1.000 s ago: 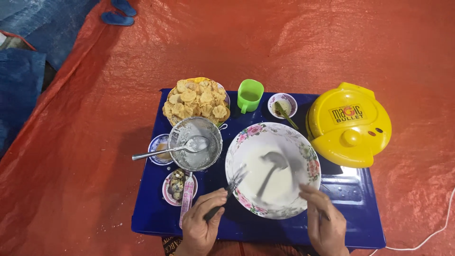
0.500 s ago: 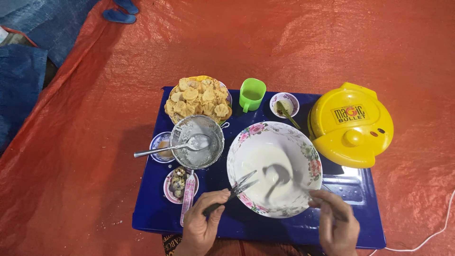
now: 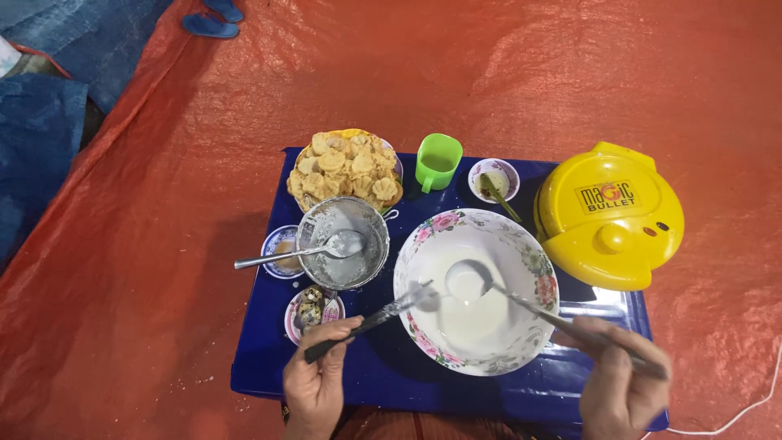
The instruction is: Mixing and straining a white liquid batter in a bowl using a ladle, spoon, and strainer.
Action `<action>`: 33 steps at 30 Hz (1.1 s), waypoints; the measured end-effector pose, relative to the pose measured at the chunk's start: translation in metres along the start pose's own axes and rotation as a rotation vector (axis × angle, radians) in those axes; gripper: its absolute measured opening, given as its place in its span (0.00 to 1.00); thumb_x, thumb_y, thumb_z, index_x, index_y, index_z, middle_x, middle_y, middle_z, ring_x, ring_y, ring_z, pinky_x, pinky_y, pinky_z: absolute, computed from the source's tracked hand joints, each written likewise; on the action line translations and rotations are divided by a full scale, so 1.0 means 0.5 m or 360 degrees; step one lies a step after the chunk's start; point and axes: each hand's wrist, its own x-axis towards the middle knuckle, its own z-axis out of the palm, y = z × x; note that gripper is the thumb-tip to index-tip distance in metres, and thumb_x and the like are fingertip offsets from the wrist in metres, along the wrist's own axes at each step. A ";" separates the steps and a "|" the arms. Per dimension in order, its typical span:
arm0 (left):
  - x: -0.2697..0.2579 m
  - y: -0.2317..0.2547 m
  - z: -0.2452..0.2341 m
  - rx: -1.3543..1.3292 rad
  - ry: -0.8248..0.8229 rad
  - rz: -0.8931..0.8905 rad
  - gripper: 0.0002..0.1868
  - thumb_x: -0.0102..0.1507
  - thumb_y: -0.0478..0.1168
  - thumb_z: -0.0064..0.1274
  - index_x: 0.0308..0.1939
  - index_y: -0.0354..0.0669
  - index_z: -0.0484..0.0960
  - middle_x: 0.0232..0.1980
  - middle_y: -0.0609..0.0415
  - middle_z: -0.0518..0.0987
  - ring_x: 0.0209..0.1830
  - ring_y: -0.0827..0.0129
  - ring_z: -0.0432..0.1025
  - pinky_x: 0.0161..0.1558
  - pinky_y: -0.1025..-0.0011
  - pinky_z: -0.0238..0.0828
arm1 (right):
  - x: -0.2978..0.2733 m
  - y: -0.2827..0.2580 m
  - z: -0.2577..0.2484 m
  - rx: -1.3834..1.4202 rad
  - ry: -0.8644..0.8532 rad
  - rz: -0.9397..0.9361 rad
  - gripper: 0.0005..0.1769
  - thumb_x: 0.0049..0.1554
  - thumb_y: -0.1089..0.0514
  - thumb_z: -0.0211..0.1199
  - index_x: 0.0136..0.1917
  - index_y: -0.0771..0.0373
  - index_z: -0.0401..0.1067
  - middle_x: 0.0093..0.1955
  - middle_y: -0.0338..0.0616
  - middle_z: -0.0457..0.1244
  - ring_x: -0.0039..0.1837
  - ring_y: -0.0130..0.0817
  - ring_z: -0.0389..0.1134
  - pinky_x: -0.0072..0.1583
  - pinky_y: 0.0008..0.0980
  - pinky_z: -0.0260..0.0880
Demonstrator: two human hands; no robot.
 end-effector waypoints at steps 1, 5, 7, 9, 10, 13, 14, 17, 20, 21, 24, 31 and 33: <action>-0.001 -0.002 0.015 -0.0004 -0.0006 -0.0001 0.08 0.71 0.36 0.45 0.47 0.35 0.79 0.50 0.39 0.85 0.53 0.54 0.83 0.52 0.71 0.85 | -0.003 -0.028 0.003 -0.0004 0.0006 0.0000 0.10 0.71 0.63 0.44 0.63 0.70 0.58 0.53 0.68 0.65 0.43 0.56 0.72 0.47 0.40 0.81; 0.005 0.003 0.064 -0.0057 -0.0142 0.0129 0.08 0.71 0.34 0.44 0.49 0.35 0.78 0.48 0.41 0.84 0.51 0.53 0.83 0.56 0.63 0.83 | -0.032 -0.011 -0.103 -0.0097 -0.0243 -0.0251 0.21 0.70 0.44 0.47 0.63 0.64 0.61 0.60 0.62 0.66 0.48 0.45 0.74 0.49 0.31 0.71; 0.014 0.016 0.076 -0.0080 -0.0227 0.0191 0.09 0.72 0.34 0.43 0.51 0.33 0.76 0.49 0.40 0.83 0.51 0.51 0.82 0.56 0.62 0.84 | -0.042 0.055 -0.193 0.0119 -0.0519 -0.0374 0.27 0.68 0.35 0.51 0.67 0.57 0.63 0.65 0.63 0.66 0.58 0.55 0.80 0.61 0.46 0.90; 0.025 0.032 0.085 -0.0142 -0.0299 0.0223 0.08 0.72 0.34 0.42 0.51 0.33 0.76 0.49 0.41 0.82 0.53 0.51 0.81 0.60 0.59 0.83 | -0.041 0.113 -0.262 0.1304 -0.0871 0.0695 0.29 0.64 0.59 0.54 0.71 0.83 0.65 0.69 0.93 0.57 0.22 0.27 0.55 0.24 0.28 0.52; 0.027 0.035 0.082 -0.0142 -0.0300 0.0222 0.08 0.72 0.34 0.42 0.51 0.33 0.76 0.49 0.41 0.82 0.53 0.51 0.81 0.60 0.59 0.83 | -0.045 0.065 -0.220 0.1304 -0.0871 0.0696 0.29 0.64 0.59 0.54 0.71 0.83 0.65 0.69 0.93 0.57 0.22 0.27 0.55 0.24 0.28 0.52; 0.036 0.036 0.073 -0.0156 -0.0294 0.0222 0.08 0.73 0.36 0.42 0.51 0.37 0.75 0.51 0.39 0.82 0.53 0.52 0.81 0.59 0.60 0.82 | -0.045 -0.012 -0.092 -0.0212 -0.0569 -0.0391 0.27 0.69 0.39 0.44 0.71 0.58 0.59 0.69 0.62 0.64 0.64 0.54 0.77 0.70 0.45 0.81; 0.037 0.032 0.070 -0.0208 -0.0214 0.0253 0.07 0.73 0.35 0.43 0.50 0.37 0.76 0.51 0.39 0.82 0.54 0.52 0.81 0.60 0.58 0.83 | -0.039 0.007 -0.050 -0.0324 -0.0288 -0.0450 0.13 0.72 0.55 0.43 0.65 0.62 0.58 0.62 0.63 0.65 0.56 0.49 0.75 0.64 0.38 0.76; 0.027 0.015 0.048 -0.0279 -0.0093 0.0259 0.07 0.72 0.34 0.44 0.50 0.36 0.76 0.50 0.39 0.82 0.55 0.50 0.80 0.62 0.51 0.84 | -0.022 0.089 -0.029 -0.0396 -0.0206 -0.0420 0.08 0.71 0.70 0.43 0.59 0.70 0.63 0.57 0.63 0.67 0.50 0.46 0.75 0.55 0.32 0.77; 0.019 0.005 0.029 -0.0206 -0.0024 0.0207 0.08 0.72 0.35 0.43 0.49 0.35 0.76 0.50 0.38 0.81 0.55 0.48 0.81 0.62 0.51 0.84 | -0.015 0.101 -0.009 -0.0371 -0.0456 -0.0393 0.11 0.68 0.70 0.44 0.59 0.72 0.66 0.59 0.62 0.68 0.57 0.48 0.75 0.59 0.35 0.79; 0.018 0.003 0.024 -0.0116 0.0002 0.0177 0.09 0.72 0.36 0.43 0.48 0.34 0.76 0.50 0.38 0.82 0.54 0.47 0.82 0.62 0.54 0.83 | -0.014 0.092 0.006 -0.0388 -0.0508 -0.0451 0.10 0.69 0.70 0.42 0.60 0.69 0.64 0.58 0.62 0.68 0.63 0.47 0.73 0.65 0.37 0.76; 0.010 -0.009 0.020 0.0017 0.0002 0.0210 0.08 0.72 0.36 0.43 0.47 0.34 0.76 0.50 0.38 0.82 0.54 0.48 0.82 0.61 0.55 0.85 | -0.029 0.076 0.003 -0.0263 -0.0639 -0.0197 0.11 0.69 0.64 0.43 0.58 0.65 0.66 0.49 0.50 0.72 0.62 0.44 0.75 0.67 0.38 0.73; -0.007 -0.065 0.062 0.0158 -0.0261 0.0398 0.09 0.68 0.30 0.48 0.52 0.34 0.78 0.57 0.35 0.80 0.62 0.43 0.77 0.67 0.53 0.78 | -0.001 0.075 0.005 -0.0461 -0.0593 -0.0353 0.13 0.69 0.67 0.42 0.54 0.68 0.70 0.54 0.50 0.71 0.63 0.46 0.74 0.68 0.37 0.73; -0.018 -0.081 0.087 0.0279 -0.0353 0.0487 0.12 0.66 0.30 0.55 0.53 0.38 0.79 0.58 0.40 0.81 0.61 0.48 0.79 0.66 0.61 0.78 | 0.003 0.087 -0.002 -0.0595 -0.0691 -0.0621 0.08 0.66 0.68 0.50 0.55 0.68 0.69 0.59 0.61 0.69 0.63 0.49 0.75 0.64 0.37 0.76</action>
